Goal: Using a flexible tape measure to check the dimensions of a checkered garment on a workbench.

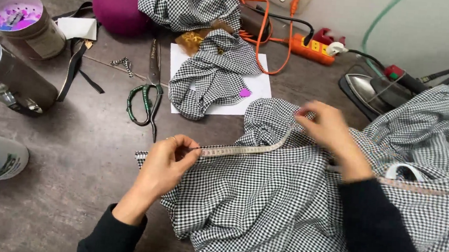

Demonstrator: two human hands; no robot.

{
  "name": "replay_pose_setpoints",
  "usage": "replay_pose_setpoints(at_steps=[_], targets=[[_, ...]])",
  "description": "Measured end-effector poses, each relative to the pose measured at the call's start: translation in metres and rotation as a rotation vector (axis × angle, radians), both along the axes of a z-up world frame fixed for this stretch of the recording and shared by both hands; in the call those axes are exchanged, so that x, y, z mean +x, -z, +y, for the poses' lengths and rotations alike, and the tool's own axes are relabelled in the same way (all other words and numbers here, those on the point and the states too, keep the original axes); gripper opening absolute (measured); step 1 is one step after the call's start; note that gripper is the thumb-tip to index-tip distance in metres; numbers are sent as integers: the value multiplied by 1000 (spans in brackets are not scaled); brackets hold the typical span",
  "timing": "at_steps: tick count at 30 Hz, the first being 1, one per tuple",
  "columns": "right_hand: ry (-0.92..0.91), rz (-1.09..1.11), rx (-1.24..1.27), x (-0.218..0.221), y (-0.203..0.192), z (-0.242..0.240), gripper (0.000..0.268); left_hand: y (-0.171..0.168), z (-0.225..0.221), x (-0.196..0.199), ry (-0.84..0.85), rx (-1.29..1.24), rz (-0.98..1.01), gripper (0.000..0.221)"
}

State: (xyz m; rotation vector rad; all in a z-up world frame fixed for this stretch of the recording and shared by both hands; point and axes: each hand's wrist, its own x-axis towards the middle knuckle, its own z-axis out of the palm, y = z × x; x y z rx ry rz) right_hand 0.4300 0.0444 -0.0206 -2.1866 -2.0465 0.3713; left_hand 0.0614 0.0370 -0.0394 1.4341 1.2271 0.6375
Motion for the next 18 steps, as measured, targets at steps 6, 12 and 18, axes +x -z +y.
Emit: replay_pose_setpoints(at_steps=[6,12,18], targets=[[-57,27,165,-32,138,116,17,0,3,-4,-107,-81,-88,17],[-189,-144,120,-54,171,145,23,3,3,-10,-130,-50,-127,18],[-210,-276,228,-46,179,154,18,13,0,-11,-162,-87,-240,16]])
